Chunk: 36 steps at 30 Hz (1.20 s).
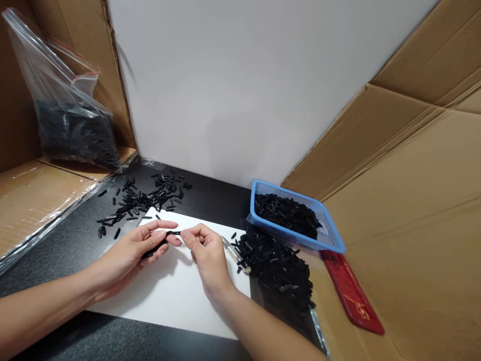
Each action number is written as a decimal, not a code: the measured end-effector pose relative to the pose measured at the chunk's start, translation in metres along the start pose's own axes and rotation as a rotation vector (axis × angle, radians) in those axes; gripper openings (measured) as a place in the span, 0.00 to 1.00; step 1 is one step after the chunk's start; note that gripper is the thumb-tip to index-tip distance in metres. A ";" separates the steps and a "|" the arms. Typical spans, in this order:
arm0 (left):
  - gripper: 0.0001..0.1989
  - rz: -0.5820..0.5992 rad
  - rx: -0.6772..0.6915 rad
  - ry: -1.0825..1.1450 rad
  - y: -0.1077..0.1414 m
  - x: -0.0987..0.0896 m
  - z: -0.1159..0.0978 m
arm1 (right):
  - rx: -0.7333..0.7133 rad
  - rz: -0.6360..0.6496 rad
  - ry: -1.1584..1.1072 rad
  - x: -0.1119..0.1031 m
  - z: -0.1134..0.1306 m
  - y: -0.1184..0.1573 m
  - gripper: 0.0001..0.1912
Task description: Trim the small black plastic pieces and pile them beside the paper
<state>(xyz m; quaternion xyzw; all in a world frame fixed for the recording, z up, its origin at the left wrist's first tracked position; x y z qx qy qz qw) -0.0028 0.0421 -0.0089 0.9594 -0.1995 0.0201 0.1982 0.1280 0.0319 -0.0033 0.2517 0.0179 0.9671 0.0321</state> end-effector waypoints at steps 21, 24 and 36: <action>0.12 -0.042 0.103 -0.118 -0.001 -0.003 -0.009 | 0.174 0.054 -0.270 0.008 -0.010 0.002 0.09; 0.12 -0.054 0.141 -0.139 -0.001 -0.005 -0.010 | 0.199 0.044 -0.238 0.010 -0.012 0.004 0.08; 0.09 -0.015 0.077 -0.108 0.005 0.003 -0.011 | 0.021 -0.008 -0.028 0.003 -0.002 0.002 0.09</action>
Point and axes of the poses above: each hand's wrist, its own y-axis away from the middle knuckle, its own x-axis out of the palm, z = x × y, the point moved 8 cm from there along -y, towards the middle knuckle, and after that the axes turned 13 degrees about -y, right-handed, at the moved point
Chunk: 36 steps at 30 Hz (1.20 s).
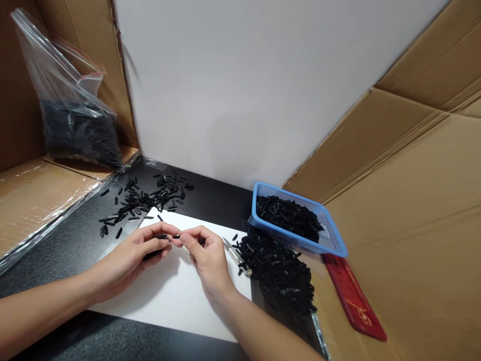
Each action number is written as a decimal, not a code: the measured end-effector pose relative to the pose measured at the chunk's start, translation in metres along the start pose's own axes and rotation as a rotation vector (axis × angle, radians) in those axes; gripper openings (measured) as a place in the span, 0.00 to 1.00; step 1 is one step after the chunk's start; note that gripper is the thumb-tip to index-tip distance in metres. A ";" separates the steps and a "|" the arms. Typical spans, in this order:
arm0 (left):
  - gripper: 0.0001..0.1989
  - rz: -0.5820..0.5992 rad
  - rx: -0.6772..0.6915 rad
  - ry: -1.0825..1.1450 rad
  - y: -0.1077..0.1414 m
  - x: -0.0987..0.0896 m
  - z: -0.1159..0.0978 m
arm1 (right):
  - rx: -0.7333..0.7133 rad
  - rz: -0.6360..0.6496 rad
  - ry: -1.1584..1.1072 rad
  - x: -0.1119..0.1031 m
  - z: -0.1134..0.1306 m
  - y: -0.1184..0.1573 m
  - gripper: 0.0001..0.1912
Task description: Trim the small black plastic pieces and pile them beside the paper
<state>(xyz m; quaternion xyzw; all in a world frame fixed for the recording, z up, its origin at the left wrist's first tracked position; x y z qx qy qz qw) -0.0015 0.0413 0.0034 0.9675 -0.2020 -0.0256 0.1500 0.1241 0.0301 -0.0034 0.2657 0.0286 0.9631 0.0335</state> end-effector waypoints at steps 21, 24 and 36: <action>0.18 0.054 0.031 0.084 -0.002 0.004 0.004 | 0.088 0.118 -0.036 0.011 -0.009 0.002 0.17; 0.21 0.039 0.010 0.081 -0.001 0.004 0.005 | 0.005 0.132 0.199 0.013 -0.004 0.003 0.12; 0.23 0.115 -0.130 0.200 0.008 0.009 0.009 | -0.594 0.292 0.870 0.029 0.033 0.016 0.09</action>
Point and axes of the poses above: each hand's wrist, its own y-axis away from the middle knuckle, its own x-axis out of the palm, z = x × y, the point moved 8 cm from there along -y, towards the middle knuckle, and after that the axes turned 13 degrees about -y, right-handed, at the moved point
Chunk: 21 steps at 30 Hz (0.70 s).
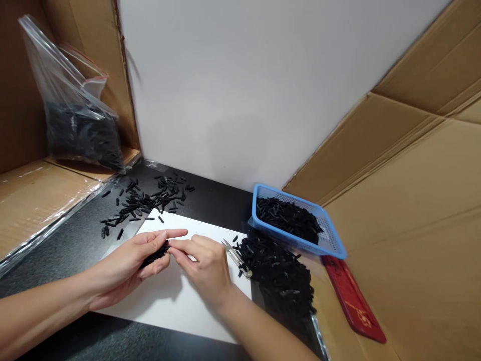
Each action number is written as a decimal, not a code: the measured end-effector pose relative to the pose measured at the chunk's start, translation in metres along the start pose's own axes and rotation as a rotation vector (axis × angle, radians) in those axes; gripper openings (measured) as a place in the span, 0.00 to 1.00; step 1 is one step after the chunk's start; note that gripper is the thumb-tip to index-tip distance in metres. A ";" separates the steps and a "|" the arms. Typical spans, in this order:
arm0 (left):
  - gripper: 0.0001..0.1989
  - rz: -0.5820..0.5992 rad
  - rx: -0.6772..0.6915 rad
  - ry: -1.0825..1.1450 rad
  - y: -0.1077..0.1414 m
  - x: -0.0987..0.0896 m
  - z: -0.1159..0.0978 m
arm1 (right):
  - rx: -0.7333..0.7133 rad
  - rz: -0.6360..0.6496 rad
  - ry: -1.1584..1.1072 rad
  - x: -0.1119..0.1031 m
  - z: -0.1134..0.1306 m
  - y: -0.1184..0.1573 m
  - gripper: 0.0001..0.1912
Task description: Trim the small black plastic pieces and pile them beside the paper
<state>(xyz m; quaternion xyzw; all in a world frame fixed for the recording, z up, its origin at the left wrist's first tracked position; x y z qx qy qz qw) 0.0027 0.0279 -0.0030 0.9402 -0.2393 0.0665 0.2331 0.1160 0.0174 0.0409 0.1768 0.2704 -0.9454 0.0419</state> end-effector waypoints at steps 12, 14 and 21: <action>0.15 -0.101 -0.024 0.010 -0.001 -0.010 -0.007 | -0.040 -0.120 -0.061 -0.013 -0.002 0.003 0.07; 0.14 -0.120 -0.046 0.006 -0.002 -0.012 -0.006 | -0.033 -0.126 -0.084 -0.014 -0.002 0.003 0.07; 0.11 -0.083 -0.050 -0.067 -0.006 -0.012 0.000 | 0.120 -0.149 -0.166 -0.013 -0.011 0.004 0.08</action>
Point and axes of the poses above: each hand's wrist, its own y-axis away from the middle knuckle, its own x-axis out of the palm, z = x × y, the point moved 8 cm from there along -y, towards the middle knuckle, and after that the axes turned 13 degrees about -y, right-handed, at the moved point
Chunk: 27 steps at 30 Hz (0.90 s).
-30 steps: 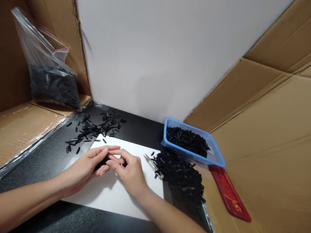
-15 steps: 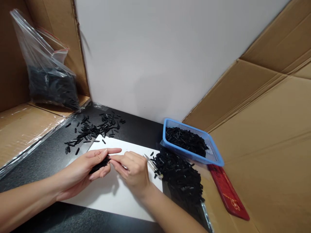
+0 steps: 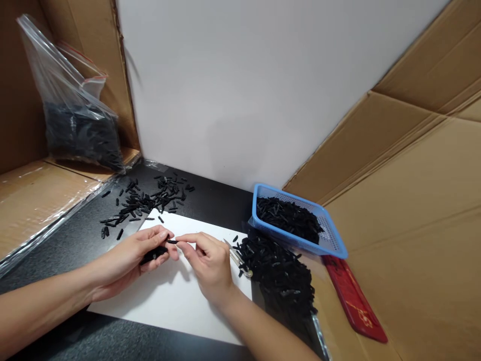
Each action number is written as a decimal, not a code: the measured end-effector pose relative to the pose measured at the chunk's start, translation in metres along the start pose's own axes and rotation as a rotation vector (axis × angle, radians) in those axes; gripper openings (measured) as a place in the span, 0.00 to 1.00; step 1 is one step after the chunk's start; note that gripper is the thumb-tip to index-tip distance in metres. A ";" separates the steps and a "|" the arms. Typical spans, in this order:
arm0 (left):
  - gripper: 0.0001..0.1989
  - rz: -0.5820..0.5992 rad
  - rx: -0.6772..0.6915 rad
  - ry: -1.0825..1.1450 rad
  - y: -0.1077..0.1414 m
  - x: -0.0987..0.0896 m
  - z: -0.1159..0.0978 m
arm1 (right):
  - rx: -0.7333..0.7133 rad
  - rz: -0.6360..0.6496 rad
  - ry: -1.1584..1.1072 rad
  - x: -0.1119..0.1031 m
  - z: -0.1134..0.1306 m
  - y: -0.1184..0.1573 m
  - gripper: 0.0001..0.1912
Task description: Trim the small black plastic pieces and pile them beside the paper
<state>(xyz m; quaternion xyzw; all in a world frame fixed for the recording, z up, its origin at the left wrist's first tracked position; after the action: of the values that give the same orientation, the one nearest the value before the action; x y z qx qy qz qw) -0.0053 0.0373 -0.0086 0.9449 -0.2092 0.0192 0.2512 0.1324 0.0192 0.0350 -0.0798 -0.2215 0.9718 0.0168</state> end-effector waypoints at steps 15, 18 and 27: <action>0.16 -0.015 0.116 -0.071 -0.003 -0.002 -0.007 | 0.324 -0.096 -0.274 -0.003 -0.027 -0.002 0.14; 0.15 -0.023 0.120 -0.081 -0.004 -0.003 -0.006 | 0.335 -0.101 -0.296 -0.003 -0.028 -0.002 0.14; 0.14 -0.088 0.130 -0.073 -0.005 -0.009 -0.006 | 0.468 -0.134 -0.775 0.006 -0.037 -0.001 0.13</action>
<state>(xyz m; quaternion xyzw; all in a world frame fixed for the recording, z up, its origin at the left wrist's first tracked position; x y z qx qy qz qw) -0.0114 0.0482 -0.0068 0.9675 -0.1749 -0.0125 0.1823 0.1325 0.0363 0.0014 0.3100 0.0093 0.9506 0.0129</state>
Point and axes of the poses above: each hand's wrist, its own y-axis away from the middle knuckle, its own x-axis out of the palm, z = x × y, the point moved 8 cm from there along -y, towards the middle knuckle, and after that the axes turned 13 degrees about -y, right-handed, at the moved point
